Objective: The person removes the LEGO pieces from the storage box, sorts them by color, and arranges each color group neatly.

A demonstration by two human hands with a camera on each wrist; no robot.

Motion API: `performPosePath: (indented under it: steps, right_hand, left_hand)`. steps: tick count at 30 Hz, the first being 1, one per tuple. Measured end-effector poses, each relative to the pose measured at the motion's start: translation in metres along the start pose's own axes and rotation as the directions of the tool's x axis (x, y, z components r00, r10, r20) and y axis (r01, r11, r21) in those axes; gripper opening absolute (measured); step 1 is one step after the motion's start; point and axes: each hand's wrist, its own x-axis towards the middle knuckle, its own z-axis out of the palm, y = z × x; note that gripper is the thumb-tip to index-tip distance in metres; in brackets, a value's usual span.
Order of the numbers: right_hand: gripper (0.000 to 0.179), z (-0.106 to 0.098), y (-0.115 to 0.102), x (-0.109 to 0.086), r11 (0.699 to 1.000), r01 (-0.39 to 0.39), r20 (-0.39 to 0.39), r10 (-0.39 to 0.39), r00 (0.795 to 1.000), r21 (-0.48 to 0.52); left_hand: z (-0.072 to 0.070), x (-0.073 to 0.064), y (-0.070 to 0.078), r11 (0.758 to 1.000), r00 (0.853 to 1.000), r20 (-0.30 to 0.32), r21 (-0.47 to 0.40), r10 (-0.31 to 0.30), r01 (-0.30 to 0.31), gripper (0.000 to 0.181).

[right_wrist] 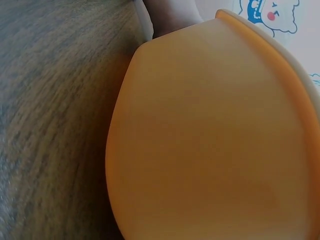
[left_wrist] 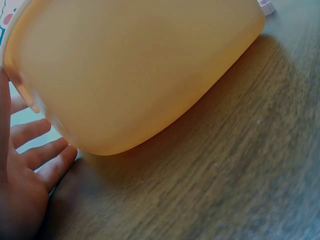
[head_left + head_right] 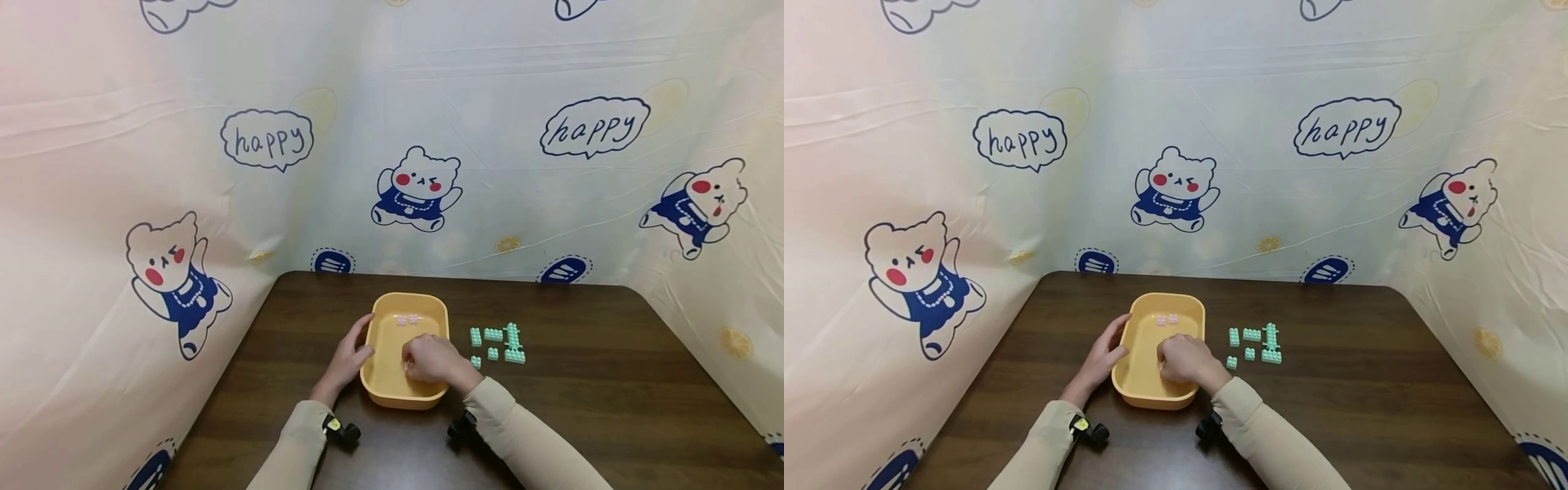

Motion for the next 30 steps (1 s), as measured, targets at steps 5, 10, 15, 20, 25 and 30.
performPosePath:
  steps: [5, 10, 15, 20, 25, 30]
  right_hand:
    - [0.004, 0.0, 0.001, 0.001, 1.0, -0.004, 0.0, 0.004, 1.0, -0.001]
    - [0.005, 0.001, 0.001, 0.001, 1.0, 0.001, -0.006, -0.001, 1.0, -0.002]
    - [0.002, 0.0, 0.003, 0.002, 1.0, 0.007, -0.002, -0.007, 1.0, 0.02]
    - [0.003, -0.003, 0.004, 0.003, 0.998, 0.003, 0.011, -0.004, 1.0, 0.055]
    - [0.004, -0.008, 0.002, 0.002, 0.995, -0.004, 0.01, 0.003, 1.0, 0.099]
    - [0.005, -0.017, 0.001, 0.001, 0.983, -0.024, 0.019, 0.021, 1.0, 0.183]
  left_hand:
    - [0.0, 0.0, 0.001, 1.0, 1.0, 0.001, 0.0, 0.002, -0.002, 0.07]
    - [0.0, 0.001, 0.001, 1.0, 1.0, 0.0, 0.003, 0.004, -0.004, 0.07]
    - [0.001, 0.001, 0.001, 1.0, 1.0, -0.002, 0.008, -0.005, 0.005, 0.07]
    - [0.0, 0.001, 0.001, 1.0, 1.0, -0.002, 0.004, -0.008, 0.008, 0.07]
    - [0.001, 0.0, 0.001, 1.0, 1.0, 0.0, 0.001, -0.014, 0.014, 0.07]
    - [0.001, 0.0, 0.001, 1.0, 1.0, -0.002, -0.003, -0.013, 0.013, 0.07]
